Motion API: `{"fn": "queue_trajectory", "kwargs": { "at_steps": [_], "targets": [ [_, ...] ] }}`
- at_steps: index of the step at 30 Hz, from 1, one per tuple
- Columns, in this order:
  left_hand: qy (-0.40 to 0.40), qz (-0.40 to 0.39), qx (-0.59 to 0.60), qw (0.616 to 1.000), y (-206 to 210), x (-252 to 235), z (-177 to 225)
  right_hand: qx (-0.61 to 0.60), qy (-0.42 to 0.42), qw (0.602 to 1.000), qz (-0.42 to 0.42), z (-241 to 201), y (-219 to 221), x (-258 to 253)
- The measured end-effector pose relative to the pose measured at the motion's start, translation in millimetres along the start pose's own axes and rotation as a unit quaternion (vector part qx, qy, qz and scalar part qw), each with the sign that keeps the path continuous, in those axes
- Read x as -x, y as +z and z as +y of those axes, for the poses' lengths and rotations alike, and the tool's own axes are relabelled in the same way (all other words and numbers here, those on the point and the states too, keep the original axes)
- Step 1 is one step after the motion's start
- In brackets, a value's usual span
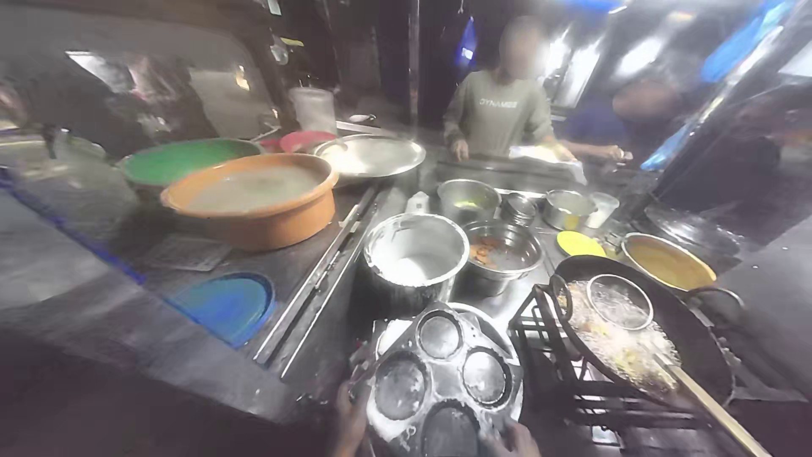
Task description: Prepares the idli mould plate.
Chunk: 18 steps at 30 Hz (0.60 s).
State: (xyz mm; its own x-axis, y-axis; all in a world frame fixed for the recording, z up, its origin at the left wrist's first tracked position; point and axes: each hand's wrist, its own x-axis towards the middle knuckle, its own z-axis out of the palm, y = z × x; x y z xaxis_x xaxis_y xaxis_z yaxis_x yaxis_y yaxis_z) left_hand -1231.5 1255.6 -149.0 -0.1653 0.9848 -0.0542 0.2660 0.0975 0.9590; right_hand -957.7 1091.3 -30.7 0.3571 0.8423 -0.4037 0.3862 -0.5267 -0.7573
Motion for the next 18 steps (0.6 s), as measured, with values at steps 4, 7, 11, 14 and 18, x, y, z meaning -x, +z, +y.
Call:
{"fn": "queue_trajectory", "kwargs": {
  "at_steps": [4,7,11,14,18],
  "targets": [
    [-0.034,-0.011,0.113,0.993,6,-6,-1,-0.158,-0.216,0.962,-0.054,-54,98,-75],
    [-0.093,-0.017,0.158,0.983,9,-11,17,0.123,-0.368,0.92,-0.059,-86,167,-119],
    [-0.083,-0.028,0.118,0.989,3,-25,20,0.192,-0.364,0.911,0.006,-88,197,-100],
    [-0.067,-0.043,0.104,0.991,2,-28,13,0.146,-0.34,0.929,-0.028,-81,196,-79],
    [-0.083,-0.045,0.117,0.989,5,-38,12,0.16,-0.282,0.94,-0.103,-79,182,-75]
  ]
}}
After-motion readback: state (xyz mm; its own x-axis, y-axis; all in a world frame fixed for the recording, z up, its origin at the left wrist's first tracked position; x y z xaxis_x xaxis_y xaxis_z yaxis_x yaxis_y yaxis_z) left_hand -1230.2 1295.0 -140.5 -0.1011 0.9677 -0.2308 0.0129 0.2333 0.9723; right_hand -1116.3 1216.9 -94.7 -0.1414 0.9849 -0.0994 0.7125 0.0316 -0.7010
